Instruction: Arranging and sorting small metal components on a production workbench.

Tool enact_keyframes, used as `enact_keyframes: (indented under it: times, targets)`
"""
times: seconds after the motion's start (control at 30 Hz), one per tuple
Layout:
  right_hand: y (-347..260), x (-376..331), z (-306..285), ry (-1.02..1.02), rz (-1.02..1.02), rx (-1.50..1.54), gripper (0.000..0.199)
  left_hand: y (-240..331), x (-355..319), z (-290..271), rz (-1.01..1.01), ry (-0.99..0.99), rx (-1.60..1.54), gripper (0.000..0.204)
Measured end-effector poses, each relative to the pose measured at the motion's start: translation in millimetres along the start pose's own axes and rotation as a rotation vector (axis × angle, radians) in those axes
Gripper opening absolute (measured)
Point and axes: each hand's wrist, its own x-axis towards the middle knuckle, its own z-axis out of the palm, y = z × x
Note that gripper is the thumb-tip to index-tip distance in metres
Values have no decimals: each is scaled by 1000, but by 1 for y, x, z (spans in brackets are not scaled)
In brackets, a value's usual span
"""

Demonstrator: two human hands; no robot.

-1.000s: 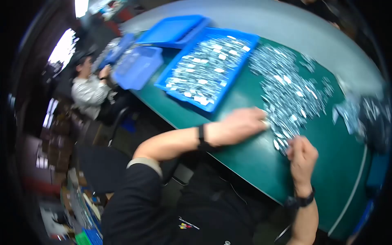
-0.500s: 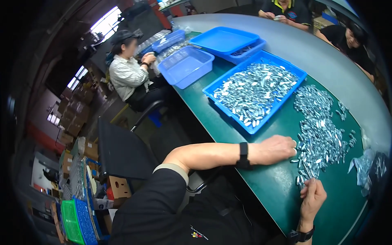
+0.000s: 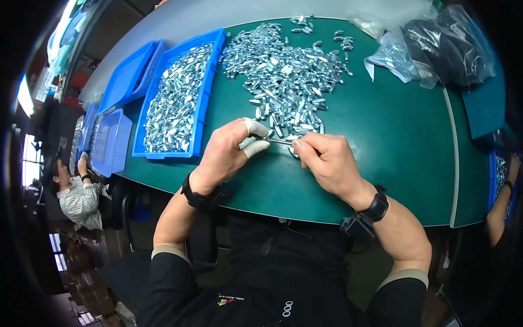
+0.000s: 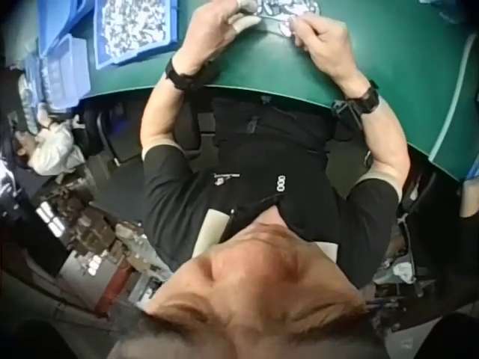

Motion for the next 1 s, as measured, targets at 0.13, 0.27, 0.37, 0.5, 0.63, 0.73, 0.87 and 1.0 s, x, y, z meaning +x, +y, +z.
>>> enact_keyframes:
  times: [0.13, 0.27, 0.37, 0.5, 0.63, 0.73, 0.87, 1.0]
  targets:
    - [1, -3, -2, -20, -20, 3, 28, 3, -3, 5, 16, 1, 5, 21]
    - [0, -2, 1, 3, -31, 14, 29, 3, -8, 3, 23, -7, -2, 21]
    - [-2, -3, 1, 14, -21, 10, 29, 6, -9, 2, -13, 6, -28, 20]
    - [-4, -4, 3, 10, -37, 45, 29, 13, -10, 6, -165, 59, -223, 18]
    - [-9, -5, 3, 14, -55, 61, 28, 11, -14, 11, -393, 97, -606, 18]
    - [-10, -6, 4, -4, -58, 73, 28, 8, -15, 14, -486, 103, -805, 17]
    - [-12, -6, 4, -7, -66, 70, 28, 10, -16, 15, -452, 150, -886, 20]
    - [-12, -7, 1, -8, -75, 62, 28, 15, -17, 16, -534, 173, -965, 18]
